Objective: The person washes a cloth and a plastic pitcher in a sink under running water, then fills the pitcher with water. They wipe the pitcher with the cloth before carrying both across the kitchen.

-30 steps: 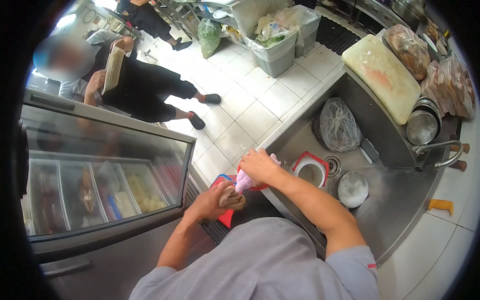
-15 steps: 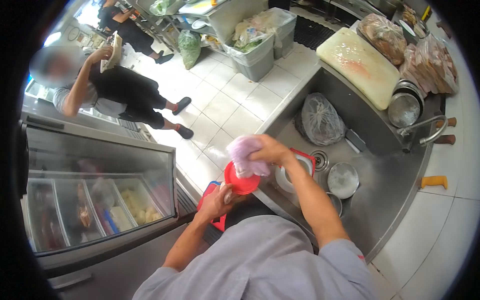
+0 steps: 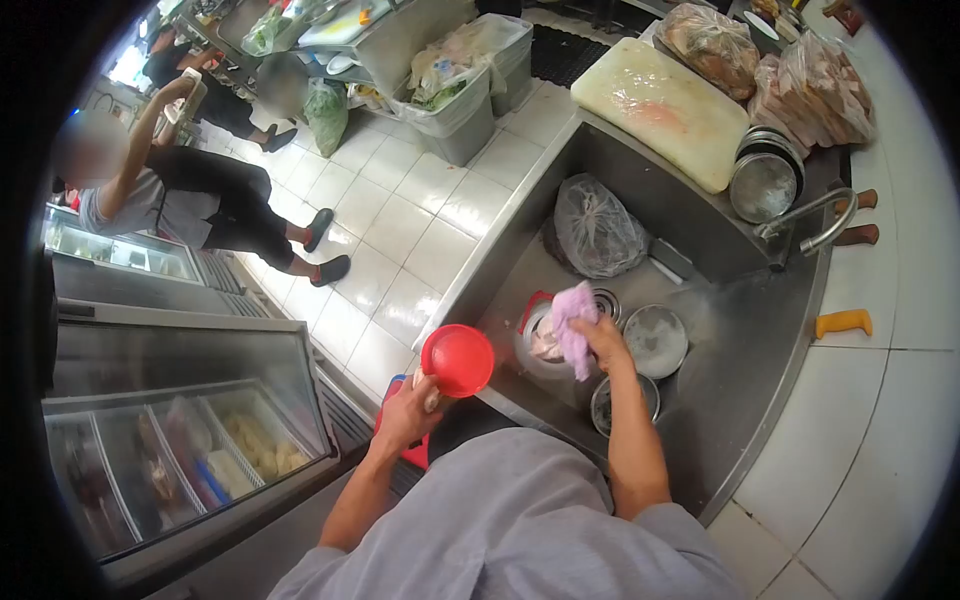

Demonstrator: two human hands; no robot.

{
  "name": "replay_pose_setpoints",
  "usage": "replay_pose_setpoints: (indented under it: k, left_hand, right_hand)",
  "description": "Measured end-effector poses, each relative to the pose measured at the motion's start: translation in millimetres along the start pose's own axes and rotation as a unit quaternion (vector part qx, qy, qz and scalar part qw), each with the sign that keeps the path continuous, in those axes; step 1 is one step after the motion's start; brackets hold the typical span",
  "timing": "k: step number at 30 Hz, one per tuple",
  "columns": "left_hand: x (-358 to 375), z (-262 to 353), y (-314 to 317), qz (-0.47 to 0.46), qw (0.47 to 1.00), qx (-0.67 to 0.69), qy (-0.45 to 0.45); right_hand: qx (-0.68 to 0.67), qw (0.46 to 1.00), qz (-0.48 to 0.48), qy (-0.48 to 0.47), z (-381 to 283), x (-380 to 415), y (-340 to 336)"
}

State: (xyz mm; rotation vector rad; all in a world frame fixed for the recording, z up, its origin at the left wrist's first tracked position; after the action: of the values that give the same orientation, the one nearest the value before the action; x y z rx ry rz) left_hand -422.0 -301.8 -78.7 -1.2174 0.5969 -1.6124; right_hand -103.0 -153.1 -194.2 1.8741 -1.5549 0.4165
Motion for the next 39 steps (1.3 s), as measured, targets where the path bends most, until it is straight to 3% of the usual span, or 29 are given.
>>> replay_pose_setpoints:
  k: [3, 4, 10, 13, 15, 18, 20, 23, 26, 29, 31, 34, 36, 37, 38, 39]
  left_hand:
    - [0.5, 1.7, -5.4, 0.011, 1.0, 0.002, 0.004]
    - [4.2, 1.8, -6.6, 0.014, 1.0, 0.005, 0.006]
    - [15.7, -6.9, -13.6, 0.04, 0.996, 0.076, -0.034]
    - [30.6, -19.2, -29.2, 0.095, 0.989, 0.096, -0.052]
    - [50.7, -41.0, -44.9, 0.143, 0.979, 0.113, -0.09]
    - [87.2, -103.8, -45.9, 0.2, 0.96, 0.123, -0.154]
    - [109.7, -147.5, -32.2, 0.221, 0.943, 0.14, -0.205]
    - [141.0, -210.9, 6.2, 0.164, 0.914, 0.111, -0.353]
    - [171.3, -249.1, 44.3, 0.104, 0.896, 0.092, -0.422]
    - [188.5, -273.3, 83.7, 0.07, 0.867, 0.186, -0.458]
    - [191.5, -288.0, 106.9, 0.057, 0.841, 0.25, -0.476]
    - [168.6, -310.0, 84.2, 0.043, 0.837, 0.272, -0.473]
    - [146.9, -341.9, 67.6, 0.05, 0.851, 0.254, -0.457]
    - [135.0, -354.8, 48.1, 0.064, 0.849, 0.262, -0.455]
    - [121.9, -360.0, 19.3, 0.071, 0.847, 0.267, -0.453]
    - [106.8, -363.3, -12.3, 0.077, 0.847, 0.273, -0.45]
  right_hand:
    - [0.14, 0.987, -0.057, -0.053, -11.9, 11.8, 0.7]
    - [0.074, 0.996, -0.039, -0.004, -11.5, 19.9, -7.3]
    - [-0.051, 0.996, 0.072, -0.019, -40.3, 20.5, -57.9]
    - [0.032, 0.996, 0.033, 0.075, 17.3, -33.3, -77.9]
    - [0.088, 0.994, 0.019, 0.063, 20.4, -45.5, -56.1]
    - [0.035, 0.997, 0.007, 0.064, 33.8, -70.6, -46.9]
    - [0.089, 0.995, -0.025, 0.028, 29.1, -76.6, -32.9]
    - [0.167, 0.984, -0.047, -0.048, 14.2, -77.3, -10.4]
    - [0.253, 0.962, -0.041, -0.092, 10.0, -72.2, 7.6]
    - [0.331, 0.936, 0.041, -0.109, -12.3, -40.4, 36.5]
    - [0.296, 0.945, 0.053, -0.129, -13.0, -39.8, 42.5]
    - [0.241, 0.953, 0.1, -0.156, -49.5, -22.7, 53.8]
    - [0.151, 0.956, 0.042, -0.248, -107.6, 2.6, 74.0]
    - [0.142, 0.958, 0.043, -0.244, -143.8, 26.9, 95.5]
    - [0.159, 0.923, 0.079, -0.342, -177.7, 59.8, 107.7]
    - [0.145, 0.917, 0.124, -0.351, -194.8, 66.0, 98.2]
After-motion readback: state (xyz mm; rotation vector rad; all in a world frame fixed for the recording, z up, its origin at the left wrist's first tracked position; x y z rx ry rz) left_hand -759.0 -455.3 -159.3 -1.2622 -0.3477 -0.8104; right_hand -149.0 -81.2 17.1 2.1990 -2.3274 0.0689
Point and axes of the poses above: each hand's wrist, its own x-axis away from the middle knuckle, its own y-axis out of the palm, z = x × y, the point moved 9 cm from there along -x, towards the middle knuckle, and after that the axes turned 6 degrees about -x, right-handed, at the moved point
